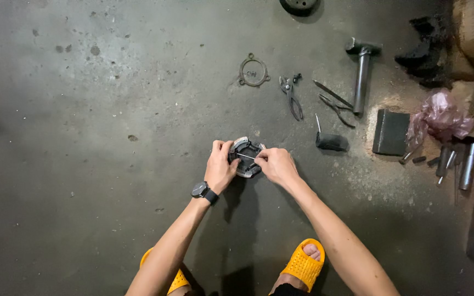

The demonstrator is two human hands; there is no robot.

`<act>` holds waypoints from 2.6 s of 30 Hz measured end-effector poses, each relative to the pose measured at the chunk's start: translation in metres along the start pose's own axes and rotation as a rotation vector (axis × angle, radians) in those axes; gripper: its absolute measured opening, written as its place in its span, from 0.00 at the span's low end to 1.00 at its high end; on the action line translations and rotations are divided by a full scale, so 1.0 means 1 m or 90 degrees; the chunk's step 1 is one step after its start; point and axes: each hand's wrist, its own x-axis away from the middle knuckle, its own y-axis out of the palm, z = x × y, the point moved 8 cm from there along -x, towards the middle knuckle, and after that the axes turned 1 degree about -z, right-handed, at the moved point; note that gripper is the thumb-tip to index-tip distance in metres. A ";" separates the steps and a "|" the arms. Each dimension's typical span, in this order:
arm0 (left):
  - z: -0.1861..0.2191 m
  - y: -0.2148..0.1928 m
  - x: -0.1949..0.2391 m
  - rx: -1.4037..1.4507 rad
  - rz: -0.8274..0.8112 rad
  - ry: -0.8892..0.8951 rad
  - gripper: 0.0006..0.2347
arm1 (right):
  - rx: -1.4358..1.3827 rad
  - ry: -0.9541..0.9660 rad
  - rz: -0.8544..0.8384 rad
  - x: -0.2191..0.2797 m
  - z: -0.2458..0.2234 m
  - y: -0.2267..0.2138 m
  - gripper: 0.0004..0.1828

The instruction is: The person holds a small metal part against a spinning bench grinder, producing sparks, then carries parts across the workshop and sits on the floor. They fit clutch shoes into the clutch hub and use pliers to hook springs onto the shoes, assembling the clutch assembly on the floor.

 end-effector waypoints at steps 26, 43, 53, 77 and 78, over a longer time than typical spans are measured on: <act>-0.008 0.005 -0.014 -0.027 -0.007 -0.044 0.18 | -0.295 0.139 0.082 0.011 0.023 0.068 0.08; -0.017 0.010 -0.035 -0.065 0.022 -0.114 0.08 | 0.206 -0.055 -0.158 -0.048 -0.103 -0.016 0.12; -0.041 0.017 -0.027 -0.121 0.021 -0.018 0.11 | 0.553 -0.193 -0.188 -0.067 -0.124 0.027 0.11; -0.005 0.007 0.044 0.142 0.058 -0.141 0.28 | 0.222 -0.102 -0.006 -0.007 -0.037 -0.018 0.11; -0.005 0.006 0.043 0.142 0.057 -0.141 0.28 | 0.222 -0.101 -0.006 -0.008 -0.037 -0.016 0.11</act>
